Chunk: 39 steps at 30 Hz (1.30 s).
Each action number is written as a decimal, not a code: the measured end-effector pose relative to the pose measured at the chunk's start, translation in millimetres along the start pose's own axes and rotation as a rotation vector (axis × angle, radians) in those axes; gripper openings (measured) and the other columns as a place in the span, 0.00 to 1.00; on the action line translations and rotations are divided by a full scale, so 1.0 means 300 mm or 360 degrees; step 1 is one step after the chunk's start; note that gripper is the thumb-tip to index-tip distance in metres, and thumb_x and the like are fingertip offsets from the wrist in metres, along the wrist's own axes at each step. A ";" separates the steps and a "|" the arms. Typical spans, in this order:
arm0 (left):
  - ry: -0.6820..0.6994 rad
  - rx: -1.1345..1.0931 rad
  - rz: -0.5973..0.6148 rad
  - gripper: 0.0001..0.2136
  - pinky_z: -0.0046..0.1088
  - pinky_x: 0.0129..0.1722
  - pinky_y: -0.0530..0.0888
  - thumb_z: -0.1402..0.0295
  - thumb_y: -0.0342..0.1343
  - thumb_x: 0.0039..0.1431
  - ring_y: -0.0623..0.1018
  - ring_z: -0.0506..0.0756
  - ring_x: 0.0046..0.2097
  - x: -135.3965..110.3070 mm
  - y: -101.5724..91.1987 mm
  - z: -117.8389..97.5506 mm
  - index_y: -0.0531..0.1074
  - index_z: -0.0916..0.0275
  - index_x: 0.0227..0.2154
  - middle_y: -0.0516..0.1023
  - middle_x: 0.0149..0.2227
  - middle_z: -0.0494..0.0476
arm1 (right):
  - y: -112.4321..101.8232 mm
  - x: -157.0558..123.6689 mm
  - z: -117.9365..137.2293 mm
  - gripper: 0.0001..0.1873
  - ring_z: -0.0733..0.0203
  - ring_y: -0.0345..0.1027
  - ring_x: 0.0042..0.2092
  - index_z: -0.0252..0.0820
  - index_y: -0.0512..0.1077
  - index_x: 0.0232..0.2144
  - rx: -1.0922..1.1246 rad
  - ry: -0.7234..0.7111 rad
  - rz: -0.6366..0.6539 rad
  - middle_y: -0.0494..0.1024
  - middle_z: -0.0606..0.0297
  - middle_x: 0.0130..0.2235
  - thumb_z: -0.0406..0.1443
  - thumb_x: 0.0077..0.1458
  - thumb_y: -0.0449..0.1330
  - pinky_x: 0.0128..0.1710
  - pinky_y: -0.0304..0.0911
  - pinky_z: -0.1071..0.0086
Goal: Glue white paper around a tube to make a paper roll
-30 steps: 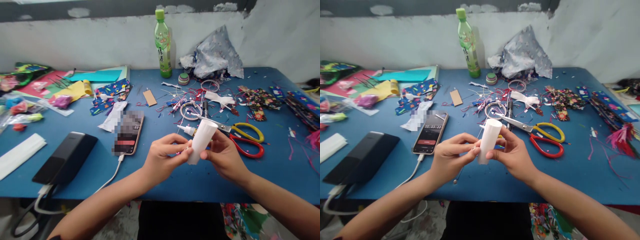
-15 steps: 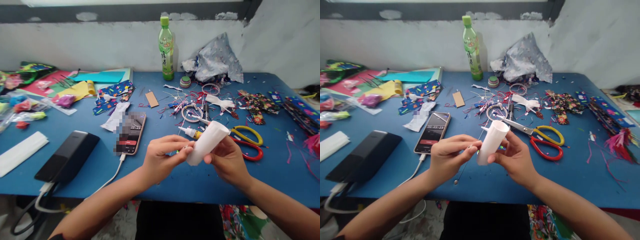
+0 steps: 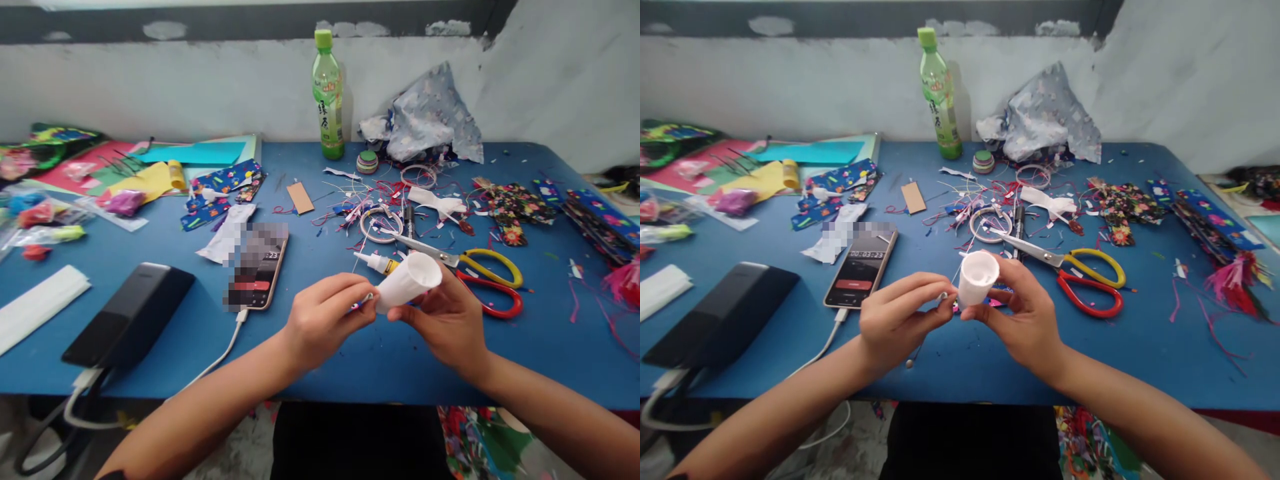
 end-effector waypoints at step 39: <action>-0.1079 -0.0863 0.0213 0.04 0.19 0.29 0.73 0.72 0.58 0.59 0.74 0.47 0.30 -0.022 0.088 0.153 0.74 0.66 0.29 0.75 0.29 0.53 | 0.024 0.012 -0.056 0.24 0.56 0.74 0.51 0.55 0.64 0.54 0.0253 0.0282 0.0153 0.76 0.63 0.52 0.34 0.57 0.64 0.49 0.73 0.59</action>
Point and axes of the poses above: each hand's wrist, its own x-axis towards the middle knuckle, its own y-axis out of the palm, z = x × y, the point moved 9 cm from there along x, towards the middle knuckle
